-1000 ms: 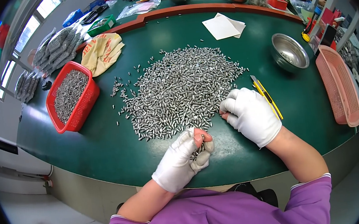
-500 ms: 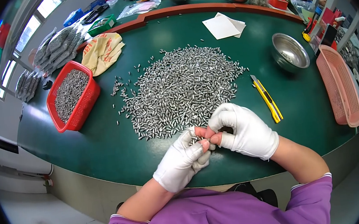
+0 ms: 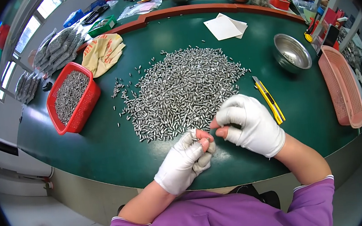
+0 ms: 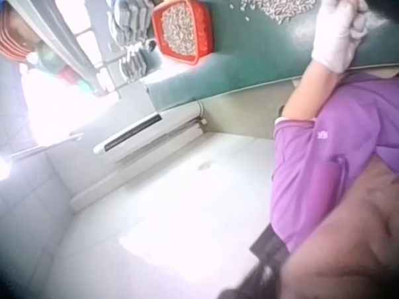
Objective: Inspecting and cleaning small metal parts using a specialized tool.
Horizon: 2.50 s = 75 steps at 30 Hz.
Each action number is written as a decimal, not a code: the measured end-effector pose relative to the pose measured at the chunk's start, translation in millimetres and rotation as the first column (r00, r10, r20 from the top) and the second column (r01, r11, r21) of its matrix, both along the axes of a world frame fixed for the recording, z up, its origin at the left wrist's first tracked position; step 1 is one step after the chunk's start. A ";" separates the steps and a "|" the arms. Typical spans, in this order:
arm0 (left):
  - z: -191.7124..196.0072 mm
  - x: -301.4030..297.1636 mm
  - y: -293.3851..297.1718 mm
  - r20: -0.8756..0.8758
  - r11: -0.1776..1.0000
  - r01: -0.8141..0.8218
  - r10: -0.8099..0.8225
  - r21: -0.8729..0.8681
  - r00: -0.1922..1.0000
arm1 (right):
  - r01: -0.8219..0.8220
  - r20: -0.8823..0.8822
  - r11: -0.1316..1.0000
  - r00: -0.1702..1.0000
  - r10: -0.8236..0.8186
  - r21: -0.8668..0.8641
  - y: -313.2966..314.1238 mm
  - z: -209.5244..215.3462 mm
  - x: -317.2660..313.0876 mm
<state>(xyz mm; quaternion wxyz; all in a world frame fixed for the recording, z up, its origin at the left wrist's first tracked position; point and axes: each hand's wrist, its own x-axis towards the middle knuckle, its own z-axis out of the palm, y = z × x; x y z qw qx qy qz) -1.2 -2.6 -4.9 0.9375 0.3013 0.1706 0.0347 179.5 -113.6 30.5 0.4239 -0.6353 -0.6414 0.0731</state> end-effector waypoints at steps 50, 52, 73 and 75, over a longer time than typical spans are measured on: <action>-2.1 1.8 -0.5 0.036 1.000 -0.023 0.023 -0.002 0.999 | -0.230 0.521 0.936 0.851 0.061 0.266 3.1 0.6 1.9; -1.3 2.2 0.5 0.021 1.000 -0.023 0.023 -0.006 1.000 | -0.199 0.534 0.950 0.845 0.043 0.239 3.6 1.1 2.4; 66.9 -2.8 122.7 0.128 0.795 -0.599 0.587 0.096 0.799 | -0.023 0.520 0.955 0.843 -0.140 0.295 9.7 0.5 3.0; 82.1 -16.4 188.8 0.282 0.514 -0.824 0.775 0.238 0.565 | -0.052 0.537 0.958 0.836 -0.113 0.284 10.0 0.4 0.1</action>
